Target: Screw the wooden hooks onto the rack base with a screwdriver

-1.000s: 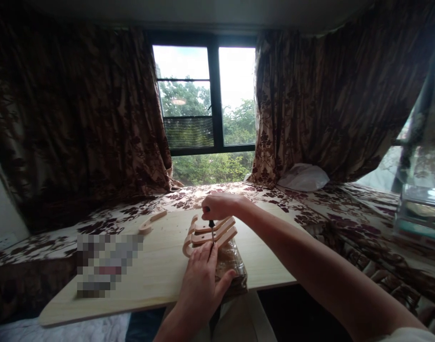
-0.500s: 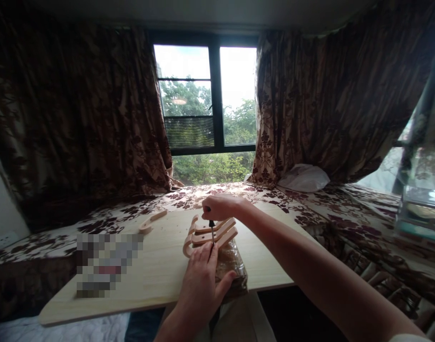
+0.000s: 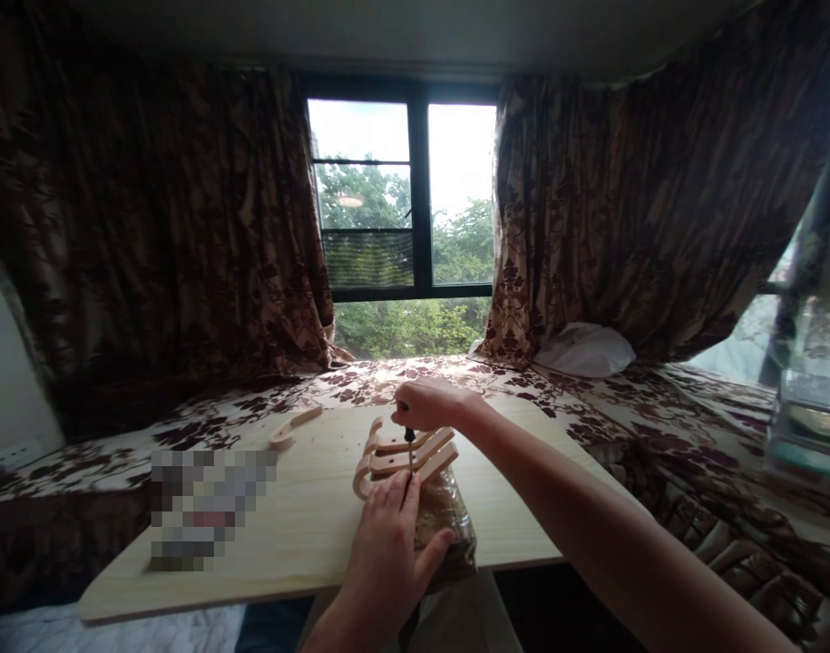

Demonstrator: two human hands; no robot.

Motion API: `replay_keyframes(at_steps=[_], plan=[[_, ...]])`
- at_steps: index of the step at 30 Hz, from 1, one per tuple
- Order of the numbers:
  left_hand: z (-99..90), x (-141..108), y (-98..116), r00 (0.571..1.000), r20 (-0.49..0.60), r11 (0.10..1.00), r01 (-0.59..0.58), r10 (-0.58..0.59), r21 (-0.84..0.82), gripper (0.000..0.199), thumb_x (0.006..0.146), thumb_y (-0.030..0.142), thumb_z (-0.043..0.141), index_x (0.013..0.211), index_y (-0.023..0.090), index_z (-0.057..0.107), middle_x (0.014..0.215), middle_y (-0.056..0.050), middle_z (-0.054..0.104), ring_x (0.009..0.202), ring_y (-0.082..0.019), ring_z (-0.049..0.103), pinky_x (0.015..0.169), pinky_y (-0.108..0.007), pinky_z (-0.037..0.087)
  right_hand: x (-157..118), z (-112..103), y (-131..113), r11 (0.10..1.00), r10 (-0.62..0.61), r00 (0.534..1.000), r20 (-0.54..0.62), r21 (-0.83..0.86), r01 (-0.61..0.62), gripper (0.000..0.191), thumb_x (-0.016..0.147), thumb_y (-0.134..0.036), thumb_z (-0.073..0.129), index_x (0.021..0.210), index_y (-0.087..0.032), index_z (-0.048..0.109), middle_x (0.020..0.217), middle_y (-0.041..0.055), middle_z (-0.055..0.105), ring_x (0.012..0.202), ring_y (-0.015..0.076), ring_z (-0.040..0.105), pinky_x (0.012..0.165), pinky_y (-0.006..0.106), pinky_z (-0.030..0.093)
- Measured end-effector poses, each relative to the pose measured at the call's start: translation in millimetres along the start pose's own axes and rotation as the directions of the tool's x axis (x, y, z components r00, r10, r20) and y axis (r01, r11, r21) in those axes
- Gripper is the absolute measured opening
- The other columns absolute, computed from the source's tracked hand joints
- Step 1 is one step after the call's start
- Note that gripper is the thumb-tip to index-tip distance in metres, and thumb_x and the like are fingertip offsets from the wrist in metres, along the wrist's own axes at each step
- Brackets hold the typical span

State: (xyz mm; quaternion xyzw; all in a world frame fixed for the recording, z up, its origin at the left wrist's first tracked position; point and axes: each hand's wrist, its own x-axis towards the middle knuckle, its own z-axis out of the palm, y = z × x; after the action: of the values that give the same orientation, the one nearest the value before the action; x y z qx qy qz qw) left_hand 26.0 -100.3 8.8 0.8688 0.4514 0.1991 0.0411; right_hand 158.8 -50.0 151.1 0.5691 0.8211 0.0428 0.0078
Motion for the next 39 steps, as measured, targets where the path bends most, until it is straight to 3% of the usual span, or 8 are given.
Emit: replay_keyframes(at_steps=[8, 13, 20, 26, 32, 39], plan=[[1.1, 0, -1, 1.0, -0.001, 1.0, 0.003, -0.003, 0.002, 0.077, 0.081, 0.054, 0.048, 0.138, 0.003, 0.034, 0.145, -0.019, 0.032, 0.134, -0.037, 0.027, 0.111, -0.053, 0.019, 0, -7, -1, 0.997, -0.051, 0.998, 0.047, 0.053, 0.049, 0.027, 0.091, -0.036, 0.053, 0.107, -0.015, 0.06, 0.103, 0.0054, 0.062, 0.084, 0.0175, 0.061, 0.072, 0.036, 0.052], [2.1, 0, -1, 1.0, -0.005, 1.0, -0.005, 0.005, -0.002, 0.077, 0.08, 0.053, 0.049, 0.138, 0.004, 0.034, 0.145, -0.019, 0.031, 0.134, -0.037, 0.028, 0.11, -0.053, 0.019, 4, 3, -3, 0.999, 0.024, 1.0, -0.001, 0.029, -0.024, 0.027, 0.092, -0.036, 0.052, 0.107, -0.015, 0.059, 0.103, 0.0058, 0.062, 0.085, 0.0174, 0.061, 0.073, 0.036, 0.051], [0.1, -2, 0, 1.0, 0.0, 1.0, 0.007, -0.007, -0.003, 0.078, 0.08, 0.052, 0.051, 0.137, 0.003, 0.034, 0.144, -0.02, 0.032, 0.133, -0.038, 0.028, 0.11, -0.053, 0.02, 1, 0, -1, 0.999, -0.024, 1.0, -0.003, 0.037, 0.024, 0.027, 0.091, -0.036, 0.052, 0.106, -0.016, 0.059, 0.101, 0.0054, 0.062, 0.083, 0.0165, 0.061, 0.072, 0.035, 0.051], [2.3, 0, 0, 1.0, -0.011, 1.0, 0.002, -0.003, -0.013, 0.078, 0.079, 0.053, 0.05, 0.137, 0.004, 0.034, 0.144, -0.019, 0.033, 0.133, -0.038, 0.028, 0.11, -0.053, 0.02, 2, 6, -4, 0.999, 0.049, 0.998, -0.043, 0.004, -0.049, 0.027, 0.092, -0.036, 0.052, 0.108, -0.015, 0.059, 0.103, 0.0061, 0.062, 0.084, 0.0171, 0.061, 0.073, 0.036, 0.051], [3.1, 0, -1, 1.0, -0.007, 1.0, 0.003, -0.003, -0.01, 0.078, 0.08, 0.054, 0.049, 0.137, 0.003, 0.035, 0.144, -0.019, 0.033, 0.133, -0.038, 0.028, 0.111, -0.052, 0.02, 0, -3, -3, 0.999, -0.031, 0.999, 0.005, 0.016, 0.031, 0.026, 0.091, -0.036, 0.052, 0.107, -0.016, 0.059, 0.103, 0.0057, 0.062, 0.084, 0.0168, 0.061, 0.073, 0.036, 0.051], [3.8, 0, -2, 1.0, -0.01, 1.0, 0.006, -0.006, -0.007, 0.077, 0.079, 0.052, 0.05, 0.138, 0.004, 0.034, 0.145, -0.019, 0.032, 0.134, -0.038, 0.027, 0.111, -0.052, 0.019, 4, 8, 3, 0.998, 0.063, 0.997, -0.035, -0.019, -0.064, 0.027, 0.091, -0.035, 0.052, 0.11, -0.015, 0.058, 0.106, 0.0067, 0.061, 0.086, 0.0178, 0.061, 0.074, 0.037, 0.051]])
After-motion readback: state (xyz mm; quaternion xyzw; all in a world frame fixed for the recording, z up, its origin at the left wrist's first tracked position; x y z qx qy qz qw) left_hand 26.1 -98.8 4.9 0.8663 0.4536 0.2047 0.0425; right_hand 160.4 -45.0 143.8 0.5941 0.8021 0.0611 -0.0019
